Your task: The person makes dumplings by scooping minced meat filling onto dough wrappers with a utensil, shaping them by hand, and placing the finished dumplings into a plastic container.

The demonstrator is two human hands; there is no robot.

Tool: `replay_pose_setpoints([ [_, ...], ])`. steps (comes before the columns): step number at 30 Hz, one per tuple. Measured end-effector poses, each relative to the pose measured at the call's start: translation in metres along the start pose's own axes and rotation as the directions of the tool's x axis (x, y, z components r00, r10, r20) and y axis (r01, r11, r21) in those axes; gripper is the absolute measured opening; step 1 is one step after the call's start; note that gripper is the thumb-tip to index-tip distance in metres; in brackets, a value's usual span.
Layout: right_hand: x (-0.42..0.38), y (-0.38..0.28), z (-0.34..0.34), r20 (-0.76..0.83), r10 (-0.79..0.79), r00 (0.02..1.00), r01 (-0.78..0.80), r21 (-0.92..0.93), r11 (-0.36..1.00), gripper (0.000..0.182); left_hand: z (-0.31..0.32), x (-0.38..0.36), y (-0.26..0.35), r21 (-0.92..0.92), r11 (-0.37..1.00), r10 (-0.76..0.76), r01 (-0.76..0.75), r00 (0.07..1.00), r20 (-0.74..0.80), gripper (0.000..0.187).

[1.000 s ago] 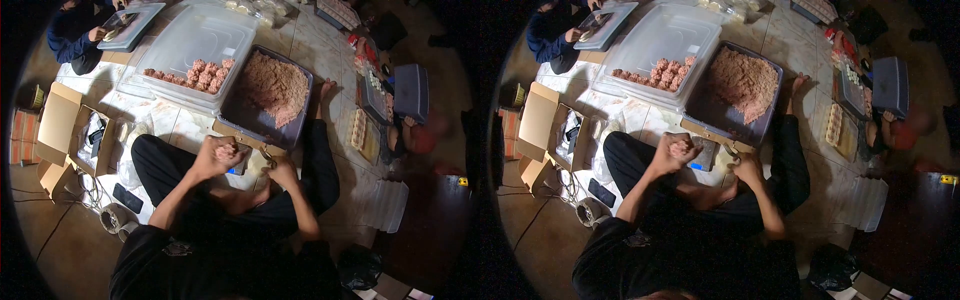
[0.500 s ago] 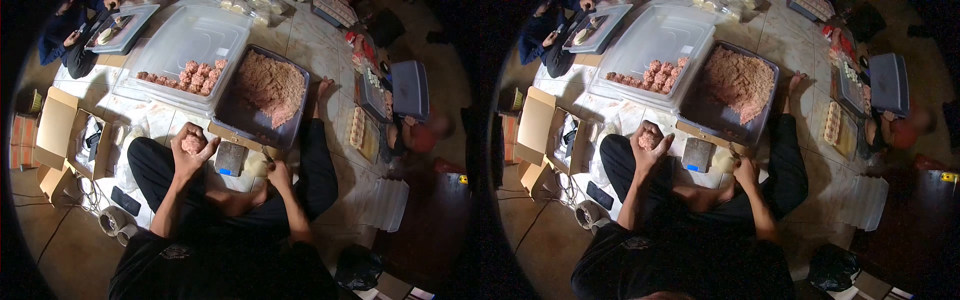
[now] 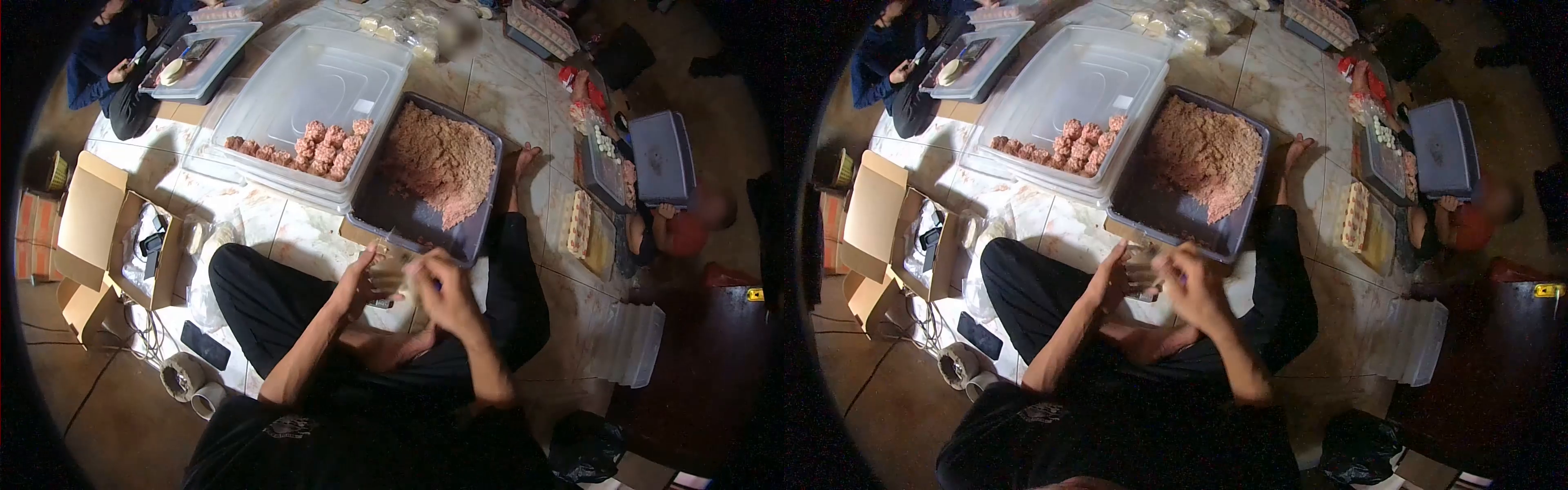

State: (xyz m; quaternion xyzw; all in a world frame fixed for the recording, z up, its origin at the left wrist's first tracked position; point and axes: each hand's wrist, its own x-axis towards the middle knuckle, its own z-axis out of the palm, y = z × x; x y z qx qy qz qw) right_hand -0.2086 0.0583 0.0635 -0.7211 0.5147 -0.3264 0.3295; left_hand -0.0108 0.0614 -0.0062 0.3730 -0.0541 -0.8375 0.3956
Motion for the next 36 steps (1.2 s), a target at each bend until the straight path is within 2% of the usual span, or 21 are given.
replay_pose_setpoints([
  [2,0.038,0.013,-0.017,-0.148,0.075,0.986,-0.131,-0.414,0.901,0.014,0.004,0.0,0.008,-0.061,0.997,0.036,-0.038,0.999,-0.033,0.043],
  [4,0.077,0.059,-0.03,-0.11,0.069,0.991,-0.129,-0.768,0.627,0.016,-0.001,0.001,0.012,0.06,0.993,0.103,-0.099,0.992,-0.075,0.036],
  [6,0.117,0.089,-0.026,0.021,0.352,0.936,-0.188,-0.814,0.55,0.015,-0.012,0.003,0.014,0.139,0.979,0.161,-0.149,0.984,-0.078,0.03],
  [8,0.116,0.176,0.024,0.002,0.156,0.988,-0.062,-0.914,0.4,0.016,-0.032,0.006,0.018,0.167,0.966,0.205,-0.196,0.978,-0.04,0.026],
  [9,0.109,0.167,0.032,-0.053,-0.088,0.995,-0.004,-0.874,0.486,0.019,-0.039,0.006,0.018,0.254,0.912,0.355,-0.321,0.93,-0.097,0.029],
  [10,0.103,0.17,0.024,0.161,0.087,0.983,0.116,-0.916,0.384,0.02,-0.04,-0.003,0.022,0.27,0.901,0.386,-0.341,0.913,-0.134,0.03],
  [12,0.092,0.158,0.007,0.27,0.082,0.959,0.184,-0.817,0.546,0.021,-0.074,-0.006,0.03,0.125,0.924,0.364,-0.362,0.931,0.011,0.033],
  [14,0.116,0.15,-0.009,-0.011,0.335,0.942,-0.235,-0.733,0.638,0.037,-0.08,-0.01,0.041,-0.078,0.948,0.316,-0.309,0.943,0.102,0.048],
  [15,0.121,0.137,-0.021,0.158,0.345,0.925,-0.087,-0.796,0.599,0.038,-0.091,0.0,0.033,-0.136,0.939,0.336,-0.316,0.925,0.174,0.05],
  [18,0.101,0.18,0.03,0.13,0.151,0.98,0.03,-0.846,0.533,0.035,-0.077,-0.005,0.037,-0.17,0.949,0.3,-0.264,0.923,0.242,0.049],
  [19,0.104,0.163,0.018,0.257,0.129,0.958,0.158,-0.846,0.509,0.035,-0.07,-0.013,0.04,-0.158,0.96,0.262,-0.232,0.942,0.211,0.048],
  [22,0.131,0.127,-0.003,0.083,0.367,0.927,-0.149,-0.814,0.561,0.024,-0.06,-0.024,0.033,-0.134,0.97,0.224,-0.205,0.962,0.152,0.04],
  [23,0.124,0.148,0.019,-0.084,0.346,0.934,-0.3,-0.71,0.638,0.025,-0.063,-0.02,0.026,-0.167,0.967,0.22,-0.194,0.964,0.15,0.039],
  [24,0.112,0.167,0.026,0.004,0.222,0.975,-0.15,-0.727,0.67,0.029,-0.065,-0.013,0.024,-0.197,0.961,0.227,-0.194,0.961,0.159,0.039],
  [26,0.105,0.152,0.022,0.152,0.237,0.959,-0.062,-0.707,0.705,0.033,-0.052,-0.018,0.017,-0.236,0.958,0.189,-0.16,0.976,0.105,0.036],
  [28,0.131,0.12,0.005,-0.073,0.352,0.933,-0.297,-0.709,0.64,0.025,-0.049,-0.006,0.013,-0.226,0.961,0.169,-0.159,0.985,0.025,0.034],
  [29,0.138,0.148,0.012,0.039,0.343,0.938,-0.164,-0.824,0.543,0.022,-0.05,0.004,0.004,-0.294,0.946,0.197,-0.138,0.963,0.183,0.033],
  [30,0.137,0.174,0.021,0.14,0.354,0.924,-0.032,-0.898,0.439,0.02,-0.049,0.012,-0.007,-0.295,0.947,0.17,-0.13,0.979,0.115,0.033],
  [32,0.129,0.171,0.008,0.175,0.174,0.969,0.048,-0.826,0.561,0.015,-0.048,0.02,-0.022,-0.395,0.907,0.276,-0.145,0.913,0.299,0.036],
  [34,0.116,0.16,-0.007,0.212,0.08,0.974,0.116,-0.769,0.629,0.013,-0.063,0.044,-0.03,-0.341,0.913,0.261,-0.226,0.964,0.06,0.04],
  [36,0.101,0.116,-0.027,0.243,0.083,0.967,0.123,-0.723,0.68,0.013,-0.056,0.045,-0.01,-0.142,0.922,0.333,-0.36,0.925,-0.184,0.043],
])
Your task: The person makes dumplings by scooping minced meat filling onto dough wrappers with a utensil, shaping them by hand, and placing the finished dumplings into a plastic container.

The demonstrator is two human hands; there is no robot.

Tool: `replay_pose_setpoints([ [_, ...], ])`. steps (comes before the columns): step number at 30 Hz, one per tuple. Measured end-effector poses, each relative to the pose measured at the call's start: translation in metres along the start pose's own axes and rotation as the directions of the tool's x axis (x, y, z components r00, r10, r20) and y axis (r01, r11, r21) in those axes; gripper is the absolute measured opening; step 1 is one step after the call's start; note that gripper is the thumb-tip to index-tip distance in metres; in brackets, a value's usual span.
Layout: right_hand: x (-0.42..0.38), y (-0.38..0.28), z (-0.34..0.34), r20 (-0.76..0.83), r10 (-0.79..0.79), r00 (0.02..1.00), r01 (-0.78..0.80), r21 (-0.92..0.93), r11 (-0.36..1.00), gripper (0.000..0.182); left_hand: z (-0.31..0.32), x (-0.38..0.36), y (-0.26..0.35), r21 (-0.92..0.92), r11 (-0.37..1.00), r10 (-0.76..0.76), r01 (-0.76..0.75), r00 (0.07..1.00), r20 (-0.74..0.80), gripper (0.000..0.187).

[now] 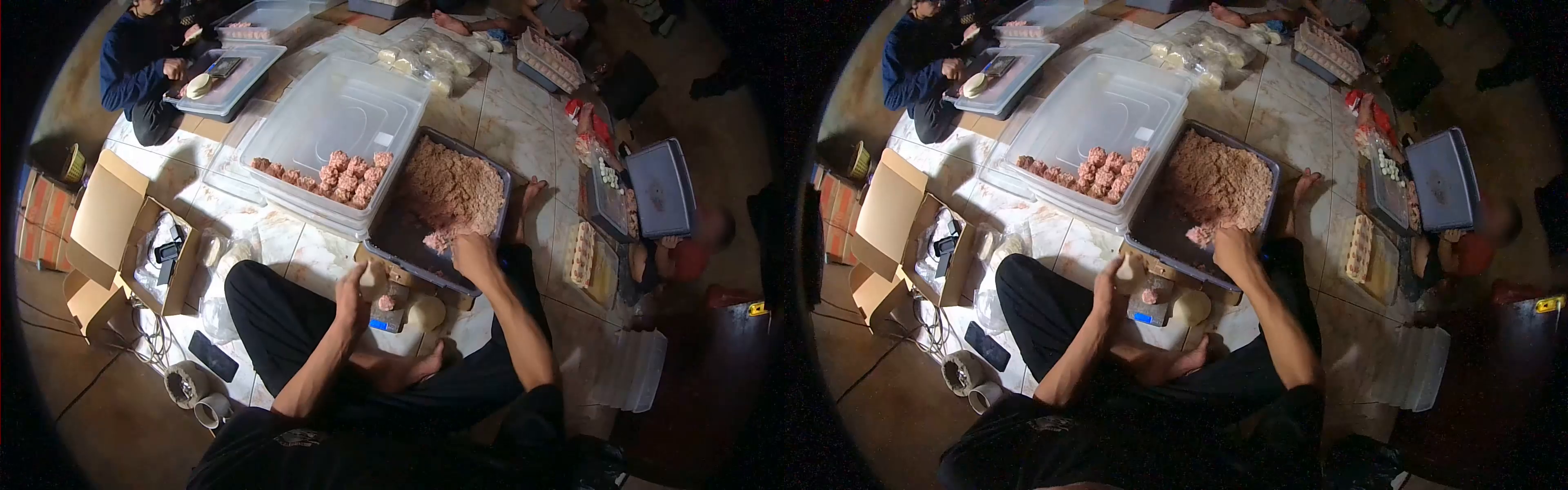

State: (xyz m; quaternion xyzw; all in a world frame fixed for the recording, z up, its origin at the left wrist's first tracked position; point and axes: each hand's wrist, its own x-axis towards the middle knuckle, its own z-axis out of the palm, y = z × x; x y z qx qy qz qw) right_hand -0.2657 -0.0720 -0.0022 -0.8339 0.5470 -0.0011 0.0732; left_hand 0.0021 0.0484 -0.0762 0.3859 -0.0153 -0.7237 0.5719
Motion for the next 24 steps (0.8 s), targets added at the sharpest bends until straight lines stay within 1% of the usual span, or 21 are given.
replay_pose_setpoints([
  [1,-0.013,-0.013,-0.02,-0.05,0.048,0.998,-0.042,0.112,0.993,0.018,0.016,-0.009,0.012,0.146,0.98,0.138,-0.136,0.99,-0.003,0.045],
  [3,-0.039,-0.054,-0.074,-0.037,0.099,0.994,-0.081,0.341,0.936,0.021,0.048,-0.006,0.014,0.19,0.952,0.235,-0.241,0.971,0.053,0.043],
  [4,-0.048,-0.073,-0.088,-0.026,0.129,0.991,-0.103,0.454,0.885,0.022,0.061,-0.006,0.015,0.217,0.932,0.279,-0.291,0.957,0.084,0.042],
  [5,-0.052,-0.086,-0.091,0.034,0.128,0.991,-0.128,0.495,0.859,0.023,0.072,-0.008,0.019,0.228,0.937,0.215,-0.266,0.95,0.227,0.042],
  [6,-0.056,-0.098,-0.09,0.093,0.128,0.987,-0.158,0.535,0.83,0.024,0.094,-0.016,0.023,0.276,0.925,0.174,-0.26,0.938,0.301,0.037],
  [7,-0.058,-0.096,-0.052,-0.046,0.132,0.99,-0.093,0.496,0.864,0.024,0.102,-0.016,0.025,0.296,0.932,0.129,-0.21,0.954,0.27,0.031],
  [8,-0.054,-0.102,-0.063,0.072,0.128,0.989,-0.145,0.6,0.787,0.023,0.105,-0.017,0.025,0.316,0.935,0.083,-0.158,0.968,0.238,0.026],
  [10,-0.058,-0.097,-0.053,0.018,0.072,0.997,-0.072,0.475,0.877,0.019,0.075,0.002,0.002,0.176,0.96,0.185,-0.217,0.966,0.181,0.018],
  [11,-0.053,-0.093,-0.048,-0.001,0.083,0.997,-0.075,0.429,0.9,0.02,0.075,-0.009,0.011,0.285,0.947,0.136,-0.151,0.988,0.071,0.013],
  [13,-0.048,-0.086,-0.036,-0.03,0.109,0.994,-0.092,0.342,0.935,0.02,0.044,0.001,0.01,0.183,0.952,0.27,-0.247,0.956,-0.112,0.012],
  [14,-0.032,-0.081,-0.034,0.047,0.265,0.963,-0.266,0.322,0.909,0.018,0.023,0.018,0.008,0.133,0.941,0.334,-0.312,0.92,-0.203,0.012],
  [15,-0.014,-0.063,-0.016,0.025,0.27,0.963,-0.265,0.295,0.918,0.019,-0.026,0.058,-0.005,-0.121,0.901,0.427,-0.416,0.9,0.085,0.01],
  [16,0.004,-0.041,0.013,0.012,0.276,0.961,-0.269,0.266,0.926,0.02,-0.03,0.051,0.0,-0.017,0.903,0.429,-0.429,0.902,0.05,0.017],
  [17,0.028,-0.023,0.041,0.055,0.283,0.958,-0.288,0.231,0.929,0.023,-0.033,0.044,0.006,0.088,0.898,0.431,-0.43,0.902,0.016,0.029],
  [18,0.048,-0.013,0.063,0.104,0.297,0.949,-0.312,0.197,0.929,0.027,-0.012,0.017,0.02,0.07,0.947,0.315,-0.312,0.948,-0.039,0.033],
  [19,0.061,-0.014,0.072,0.115,0.287,0.951,-0.305,0.198,0.932,0.03,0.006,-0.004,0.03,0.044,0.981,0.192,-0.188,0.977,-0.089,0.038],
  [20,0.079,-0.019,0.077,0.114,0.275,0.955,-0.293,0.196,0.936,0.034,0.016,-0.011,0.037,0.01,0.997,0.071,-0.07,0.989,-0.127,0.044],
  [21,0.094,-0.025,0.082,0.113,0.264,0.958,-0.282,0.192,0.94,0.038,0.015,-0.013,0.038,-0.151,0.987,-0.061,0.059,0.998,-0.011,0.052],
  [22,0.106,-0.029,0.099,0.054,0.28,0.958,-0.285,0.174,0.943,0.045,0.013,-0.013,0.041,-0.191,0.978,-0.074,0.078,0.997,0.028,0.053],
  [24,0.107,-0.057,0.061,0.18,0.25,0.952,-0.263,0.056,0.963,0.033,0.001,-0.019,0.046,-0.269,0.955,-0.105,0.126,0.99,0.092,0.057],
])
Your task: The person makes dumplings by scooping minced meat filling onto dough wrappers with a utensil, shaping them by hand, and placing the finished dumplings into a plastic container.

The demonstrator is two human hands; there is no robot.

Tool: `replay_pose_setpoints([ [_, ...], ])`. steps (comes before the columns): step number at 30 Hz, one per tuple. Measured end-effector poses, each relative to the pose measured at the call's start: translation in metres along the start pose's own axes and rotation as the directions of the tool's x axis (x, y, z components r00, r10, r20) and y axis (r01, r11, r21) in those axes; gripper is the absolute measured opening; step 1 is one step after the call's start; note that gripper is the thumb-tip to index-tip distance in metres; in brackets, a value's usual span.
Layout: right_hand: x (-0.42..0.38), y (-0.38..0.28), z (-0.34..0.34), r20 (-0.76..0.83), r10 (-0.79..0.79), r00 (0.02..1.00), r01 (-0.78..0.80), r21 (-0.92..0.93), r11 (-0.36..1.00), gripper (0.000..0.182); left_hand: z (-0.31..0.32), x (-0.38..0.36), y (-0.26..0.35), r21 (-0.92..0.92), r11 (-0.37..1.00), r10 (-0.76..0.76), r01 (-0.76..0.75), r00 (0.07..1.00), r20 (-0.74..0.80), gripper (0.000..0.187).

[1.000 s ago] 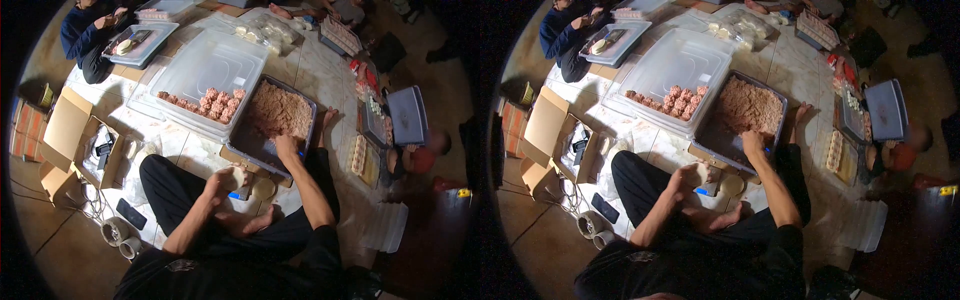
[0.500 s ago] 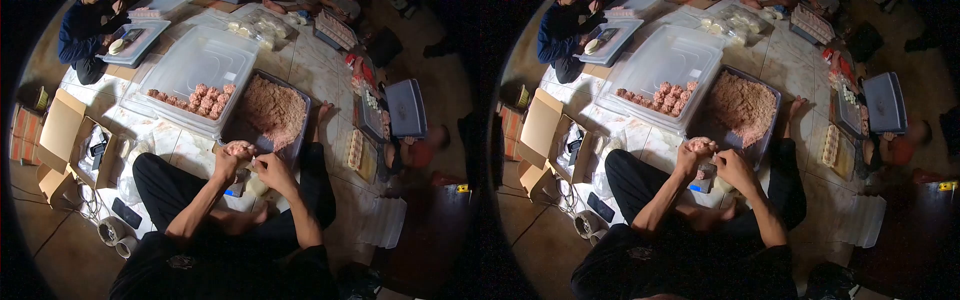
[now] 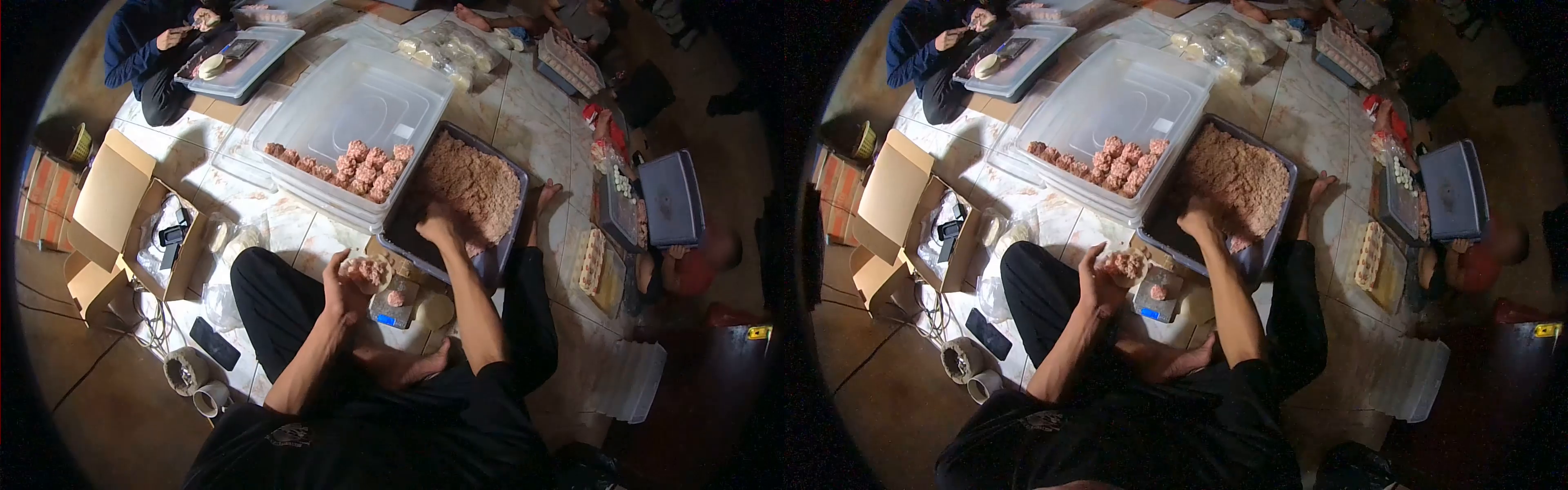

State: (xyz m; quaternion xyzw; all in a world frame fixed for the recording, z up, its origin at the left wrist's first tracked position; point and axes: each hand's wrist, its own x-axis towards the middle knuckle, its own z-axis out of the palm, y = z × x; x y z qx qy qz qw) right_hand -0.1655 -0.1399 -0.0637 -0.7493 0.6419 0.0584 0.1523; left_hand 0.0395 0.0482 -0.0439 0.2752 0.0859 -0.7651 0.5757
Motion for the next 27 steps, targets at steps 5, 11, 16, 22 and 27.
replay_pose_setpoints([
  [5,-0.102,-0.008,-0.079,-0.25,-0.236,0.939,0.298,0.252,0.921,0.024,-0.005,0.013,0.011,-0.008,0.99,0.138,-0.138,0.99,-0.023,0.062],
  [11,-0.177,-0.042,-0.069,-0.194,-0.289,0.938,0.336,0.294,0.895,0.022,0.065,0.022,-0.017,0.005,0.999,0.035,-0.036,0.994,0.099,0.081],
  [16,-0.2,-0.051,-0.078,-0.275,-0.267,0.924,0.354,0.344,0.87,0.021,0.05,0.018,-0.022,0.086,0.991,0.097,-0.101,0.994,0.054,0.088],
  [22,-0.207,-0.057,-0.07,-0.233,-0.203,0.951,0.278,0.354,0.893,0.027,0.045,0.005,-0.013,0.03,1.0,-0.007,0.005,0.999,0.052,0.087],
  [27,-0.185,-0.026,-0.078,-0.142,-0.078,0.987,0.116,0.287,0.951,0.024,-0.003,0.021,-0.002,0.001,0.971,0.24,-0.24,0.97,-0.027,0.073],
])
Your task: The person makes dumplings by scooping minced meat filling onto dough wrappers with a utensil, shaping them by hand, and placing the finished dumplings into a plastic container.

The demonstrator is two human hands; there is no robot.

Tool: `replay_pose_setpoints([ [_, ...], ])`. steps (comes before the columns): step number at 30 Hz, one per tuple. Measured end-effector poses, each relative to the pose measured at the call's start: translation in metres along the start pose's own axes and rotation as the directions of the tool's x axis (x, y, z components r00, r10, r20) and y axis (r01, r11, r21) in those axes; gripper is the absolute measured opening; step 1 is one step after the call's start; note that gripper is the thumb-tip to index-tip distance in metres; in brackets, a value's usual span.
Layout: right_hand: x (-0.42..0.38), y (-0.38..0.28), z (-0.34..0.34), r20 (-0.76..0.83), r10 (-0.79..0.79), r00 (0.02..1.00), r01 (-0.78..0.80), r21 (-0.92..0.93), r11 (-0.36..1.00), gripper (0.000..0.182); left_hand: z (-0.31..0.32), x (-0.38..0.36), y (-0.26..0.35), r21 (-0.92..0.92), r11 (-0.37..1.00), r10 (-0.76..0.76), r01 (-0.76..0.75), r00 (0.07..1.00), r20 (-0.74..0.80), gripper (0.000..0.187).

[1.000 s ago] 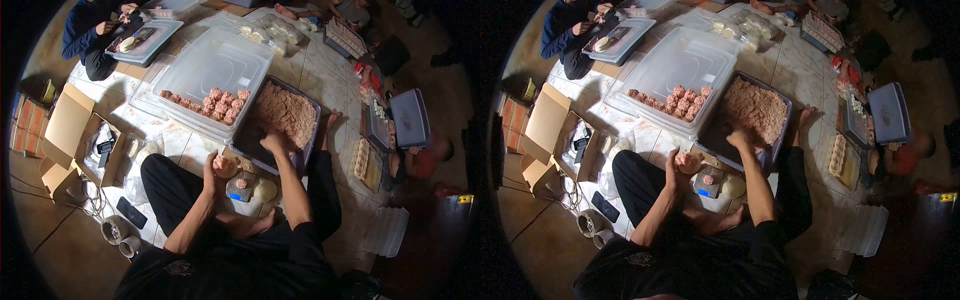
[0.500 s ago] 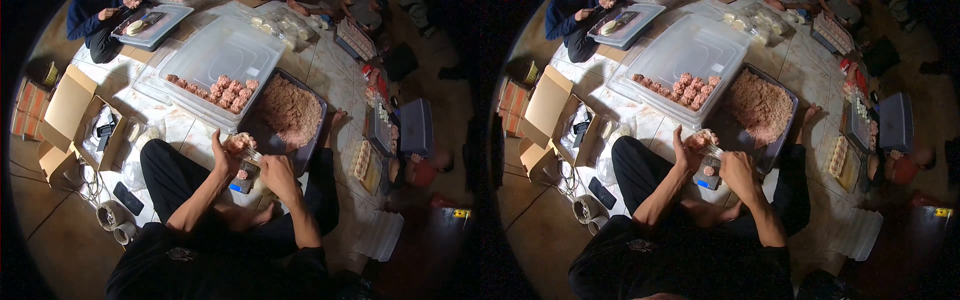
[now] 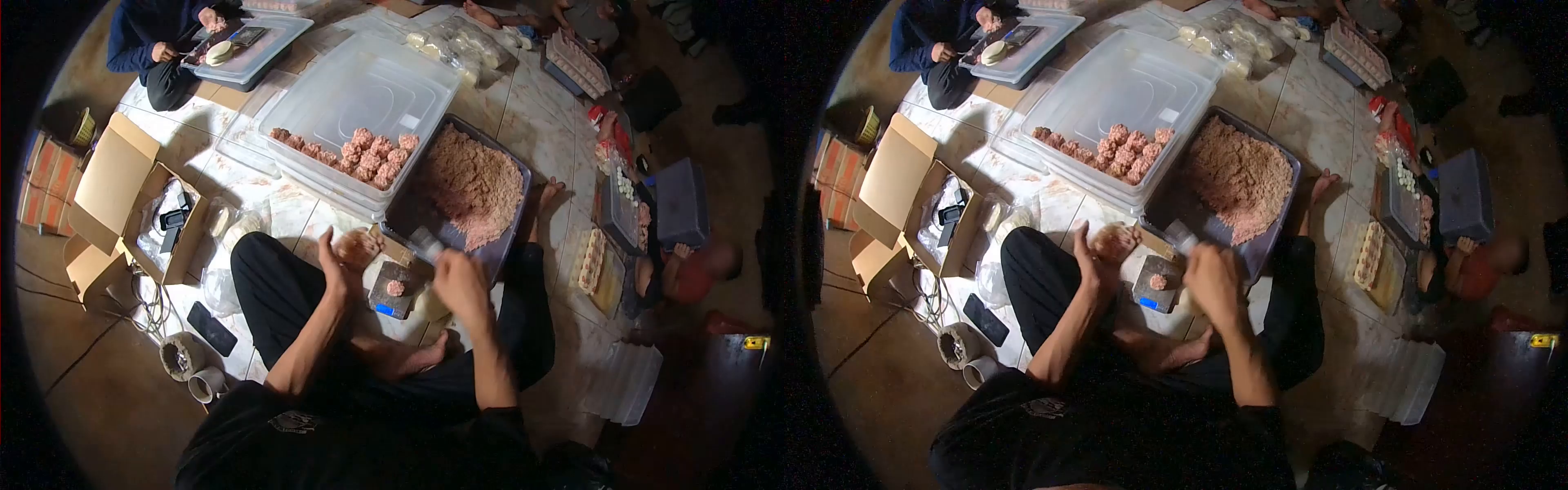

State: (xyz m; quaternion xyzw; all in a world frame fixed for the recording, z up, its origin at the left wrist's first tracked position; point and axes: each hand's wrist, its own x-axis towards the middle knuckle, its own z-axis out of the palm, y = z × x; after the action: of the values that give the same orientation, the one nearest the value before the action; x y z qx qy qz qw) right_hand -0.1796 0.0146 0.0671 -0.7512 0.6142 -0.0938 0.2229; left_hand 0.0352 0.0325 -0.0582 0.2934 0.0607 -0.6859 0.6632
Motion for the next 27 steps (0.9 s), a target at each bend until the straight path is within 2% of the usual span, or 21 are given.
replay_pose_setpoints([
  [1,0.016,0.022,0.012,-0.127,0.043,0.991,-0.047,-0.024,0.999,0.024,0.01,-0.008,0.011,0.014,0.999,0.048,-0.046,0.987,-0.154,0.07],
  [3,0.066,0.086,0.047,0.009,0.127,0.992,-0.124,-0.161,0.979,0.023,0.007,-0.014,0.016,0.092,0.996,-0.009,0.019,0.995,-0.101,0.066],
  [6,0.141,0.128,0.101,-0.013,0.19,0.982,-0.189,-0.189,0.964,0.03,0.007,-0.014,0.002,0.152,0.985,-0.075,0.083,0.996,-0.057,0.064],
  [7,0.158,0.128,0.114,-0.015,0.195,0.981,-0.194,-0.215,0.957,0.034,0.01,-0.017,-0.002,0.125,0.985,-0.11,0.118,0.991,-0.071,0.063],
  [8,0.164,0.105,0.112,-0.065,0.135,0.989,-0.148,-0.289,0.946,0.032,0.011,-0.018,-0.004,0.118,0.983,-0.133,0.142,0.988,-0.082,0.063],
  [10,0.187,0.089,0.118,0.035,0.074,0.997,-0.056,-0.367,0.929,0.035,0.005,-0.02,-0.01,0.104,0.98,-0.16,0.167,0.984,-0.075,0.062],
  [13,0.178,0.076,0.092,0.046,0.049,0.998,-0.038,-0.219,0.975,0.034,0.002,-0.026,0.009,0.056,0.979,-0.195,0.195,0.981,-0.011,0.062],
  [14,0.163,0.079,0.075,-0.021,0.093,0.995,-0.094,-0.094,0.991,0.035,0.007,-0.036,0.024,0.135,0.981,-0.135,0.139,0.99,-0.038,0.06],
  [15,0.165,0.089,0.063,0.056,0.052,0.997,-0.043,-0.138,0.989,0.039,-0.011,-0.032,0.031,0.156,0.984,-0.076,0.081,0.996,-0.043,0.06],
  [17,0.167,0.121,0.072,0.17,0.113,0.979,-0.085,-0.16,0.983,0.036,-0.023,-0.029,0.04,0.177,0.984,0.029,-0.001,0.987,-0.156,0.058],
  [18,0.17,0.133,0.092,0.165,0.062,0.984,-0.029,-0.194,0.981,0.036,-0.018,-0.027,0.037,0.151,0.989,0.008,0.012,0.991,-0.131,0.057],
  [19,0.178,0.144,0.114,0.153,0.009,0.988,0.027,-0.23,0.973,0.037,-0.011,-0.028,0.03,0.163,0.986,-0.02,0.026,0.999,-0.04,0.057],
  [20,0.177,0.124,0.109,0.143,-0.045,0.989,0.083,-0.269,0.96,0.038,-0.003,-0.025,0.019,0.152,0.985,-0.078,0.084,0.996,-0.043,0.058],
  [21,0.183,0.103,0.102,0.248,0.046,0.968,0.02,-0.257,0.966,0.038,0.004,-0.022,0.008,0.134,0.981,-0.138,0.143,0.989,-0.049,0.059],
  [22,0.183,0.092,0.1,0.251,0.016,0.968,0.051,-0.256,0.965,0.037,0.015,-0.026,0.004,0.132,0.976,-0.177,0.174,0.984,0.011,0.06],
  [23,0.184,0.083,0.096,0.248,-0.017,0.969,0.081,-0.252,0.964,0.036,0.011,-0.026,0.004,0.104,0.982,-0.16,0.158,0.987,0.014,0.06],
  [25,0.164,0.077,0.073,0.115,-0.107,0.988,0.122,-0.127,0.984,0.032,0.0,-0.01,0.008,0.054,0.993,-0.11,0.108,0.993,0.037,0.06],
  [26,0.144,0.071,0.059,0.051,-0.145,0.988,0.148,-0.066,0.987,0.031,-0.003,-0.004,0.009,0.068,0.997,-0.03,0.032,0.999,-0.041,0.062],
  [27,0.119,0.051,0.032,0.076,-0.137,0.988,0.138,-0.006,0.99,0.029,-0.002,0.0,0.007,0.069,0.997,-0.039,0.042,0.998,-0.048,0.064],
])
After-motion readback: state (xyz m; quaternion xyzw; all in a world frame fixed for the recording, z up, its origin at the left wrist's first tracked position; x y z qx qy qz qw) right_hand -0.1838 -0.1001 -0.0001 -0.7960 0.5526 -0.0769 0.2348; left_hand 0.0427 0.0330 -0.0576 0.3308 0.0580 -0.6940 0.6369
